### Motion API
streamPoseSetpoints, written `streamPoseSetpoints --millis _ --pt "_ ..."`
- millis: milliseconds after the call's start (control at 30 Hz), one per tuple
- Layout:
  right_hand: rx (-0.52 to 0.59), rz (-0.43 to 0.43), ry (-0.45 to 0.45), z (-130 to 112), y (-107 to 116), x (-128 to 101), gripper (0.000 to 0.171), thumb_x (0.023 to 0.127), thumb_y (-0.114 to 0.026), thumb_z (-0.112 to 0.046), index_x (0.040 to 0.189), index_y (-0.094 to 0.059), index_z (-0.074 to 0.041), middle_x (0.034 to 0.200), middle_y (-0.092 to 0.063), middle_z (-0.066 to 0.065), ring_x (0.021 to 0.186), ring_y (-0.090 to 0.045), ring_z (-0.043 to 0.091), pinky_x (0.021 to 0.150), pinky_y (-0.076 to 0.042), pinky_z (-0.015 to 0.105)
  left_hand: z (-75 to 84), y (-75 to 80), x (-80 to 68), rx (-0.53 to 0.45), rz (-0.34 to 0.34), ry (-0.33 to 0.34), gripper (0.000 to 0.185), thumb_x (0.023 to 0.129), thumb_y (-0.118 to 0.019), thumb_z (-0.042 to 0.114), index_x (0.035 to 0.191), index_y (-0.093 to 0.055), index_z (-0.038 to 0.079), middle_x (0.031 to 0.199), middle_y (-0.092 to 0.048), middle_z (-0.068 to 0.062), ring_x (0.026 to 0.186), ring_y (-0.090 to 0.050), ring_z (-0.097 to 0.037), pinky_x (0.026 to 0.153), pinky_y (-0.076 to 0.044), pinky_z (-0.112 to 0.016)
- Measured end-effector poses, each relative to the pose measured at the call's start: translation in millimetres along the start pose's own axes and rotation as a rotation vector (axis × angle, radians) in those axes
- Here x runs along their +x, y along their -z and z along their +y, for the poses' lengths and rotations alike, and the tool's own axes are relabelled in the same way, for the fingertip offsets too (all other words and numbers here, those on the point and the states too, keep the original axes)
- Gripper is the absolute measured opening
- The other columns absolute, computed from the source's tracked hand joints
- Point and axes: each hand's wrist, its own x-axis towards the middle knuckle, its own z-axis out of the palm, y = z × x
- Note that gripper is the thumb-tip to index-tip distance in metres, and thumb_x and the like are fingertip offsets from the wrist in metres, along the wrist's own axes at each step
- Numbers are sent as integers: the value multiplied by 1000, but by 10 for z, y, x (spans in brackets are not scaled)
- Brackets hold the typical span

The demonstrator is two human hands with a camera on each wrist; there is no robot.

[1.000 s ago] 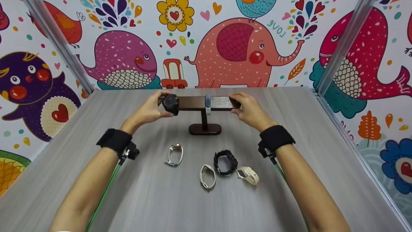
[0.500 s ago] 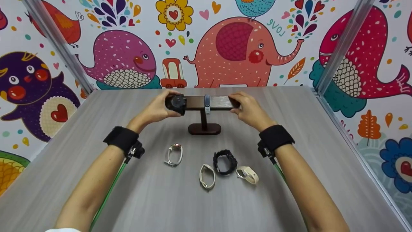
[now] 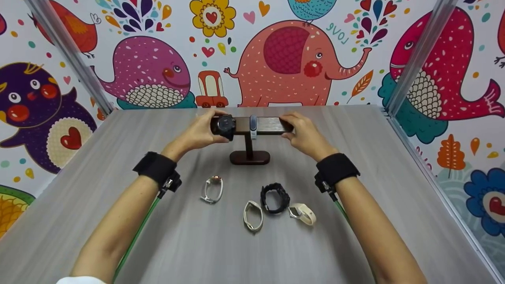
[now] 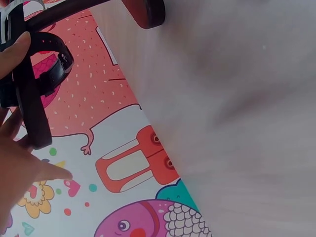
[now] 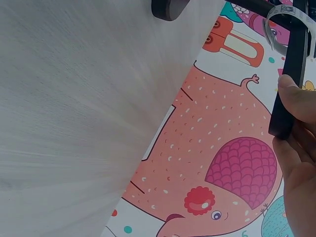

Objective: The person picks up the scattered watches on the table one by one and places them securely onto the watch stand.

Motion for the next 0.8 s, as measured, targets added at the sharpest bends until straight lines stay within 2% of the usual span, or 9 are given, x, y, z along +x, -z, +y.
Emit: streamPoseSetpoints --millis 267,567,733,800 --pt "-8 12 22 9 -4 5 50 81 -80 1 129 -64 5 127 -65 23 115 -61 40 99 -52 55 61 -49 52 65 -15 -34 71 75 -88 22 135 -52 14 137 -64 -7 138 -52 -25 120 14 -68" --pt "16 -9 6 3 0 -7 50 82 -78 2 130 -62 6 127 -64 24 113 -62 39 98 -53 54 103 -50 80 125 -28 -63 70 76 -88 23 135 -52 11 132 -67 -9 132 -58 -26 119 14 -70" --pt "13 -11 4 -5 -4 -6 51 82 -78 3 130 -62 5 126 -65 23 113 -62 38 99 -53 54 140 -49 105 127 -66 -95 71 77 -86 21 137 -50 10 134 -65 -10 133 -57 -27 126 5 -62" --pt "11 -14 0 -9 -4 -3 51 82 -78 3 131 -62 5 126 -65 23 113 -62 38 99 -53 54 153 -44 110 114 -80 -92 71 77 -87 20 137 -50 10 135 -64 -11 132 -56 -28 128 -11 -55"
